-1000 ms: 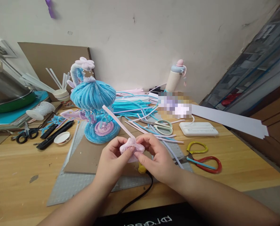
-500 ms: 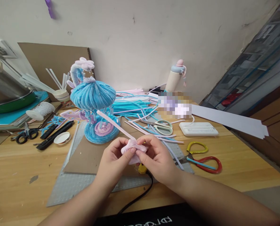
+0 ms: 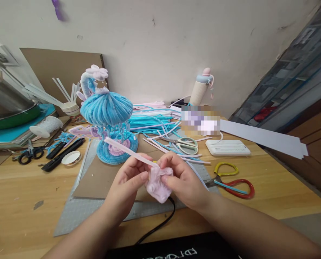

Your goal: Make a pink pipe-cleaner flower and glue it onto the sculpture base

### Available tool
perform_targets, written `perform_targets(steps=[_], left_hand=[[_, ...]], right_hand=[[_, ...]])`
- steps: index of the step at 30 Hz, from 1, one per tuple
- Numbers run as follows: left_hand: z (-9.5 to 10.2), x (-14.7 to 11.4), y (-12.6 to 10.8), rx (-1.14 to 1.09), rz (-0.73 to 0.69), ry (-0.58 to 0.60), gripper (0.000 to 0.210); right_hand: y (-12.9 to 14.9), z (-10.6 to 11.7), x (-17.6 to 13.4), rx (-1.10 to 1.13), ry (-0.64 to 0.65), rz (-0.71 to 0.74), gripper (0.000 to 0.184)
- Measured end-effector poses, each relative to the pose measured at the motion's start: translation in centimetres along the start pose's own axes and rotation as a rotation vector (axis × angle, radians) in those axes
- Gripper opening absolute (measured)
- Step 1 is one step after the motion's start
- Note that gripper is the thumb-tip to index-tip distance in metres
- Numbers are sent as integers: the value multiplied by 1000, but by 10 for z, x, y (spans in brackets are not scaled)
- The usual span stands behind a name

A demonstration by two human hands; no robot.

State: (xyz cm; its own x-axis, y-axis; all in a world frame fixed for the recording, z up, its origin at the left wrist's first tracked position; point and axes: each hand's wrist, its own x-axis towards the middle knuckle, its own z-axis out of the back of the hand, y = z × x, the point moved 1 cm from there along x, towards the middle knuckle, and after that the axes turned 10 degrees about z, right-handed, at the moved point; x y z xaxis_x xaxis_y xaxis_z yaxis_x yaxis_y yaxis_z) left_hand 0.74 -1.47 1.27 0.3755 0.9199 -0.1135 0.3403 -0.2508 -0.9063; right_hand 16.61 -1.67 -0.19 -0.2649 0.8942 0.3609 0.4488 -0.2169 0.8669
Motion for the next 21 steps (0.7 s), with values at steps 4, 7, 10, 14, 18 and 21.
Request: perform_targets(steps=[4, 7, 10, 14, 18, 21], left_hand=[[-2, -2, -1, -30, 31, 150, 30], [-2, -2, -2, -62, 29, 224, 28], [-2, -2, -1, -69, 16, 269, 23], [0, -2, 0, -16, -2, 263, 18], [1, -2, 0, 33, -27, 242, 16], [2, -2, 0, 75, -38, 223, 15]], right_hand=[[3, -1, -1, -41, 50, 68, 23], [6, 0, -1, -46, 91, 85, 22], [8, 0, -1, -24, 123, 77, 20], [8, -1, -2, -17, 134, 65, 20], [9, -1, -1, -20, 151, 75, 20], [9, -2, -1, -31, 147, 72, 20]])
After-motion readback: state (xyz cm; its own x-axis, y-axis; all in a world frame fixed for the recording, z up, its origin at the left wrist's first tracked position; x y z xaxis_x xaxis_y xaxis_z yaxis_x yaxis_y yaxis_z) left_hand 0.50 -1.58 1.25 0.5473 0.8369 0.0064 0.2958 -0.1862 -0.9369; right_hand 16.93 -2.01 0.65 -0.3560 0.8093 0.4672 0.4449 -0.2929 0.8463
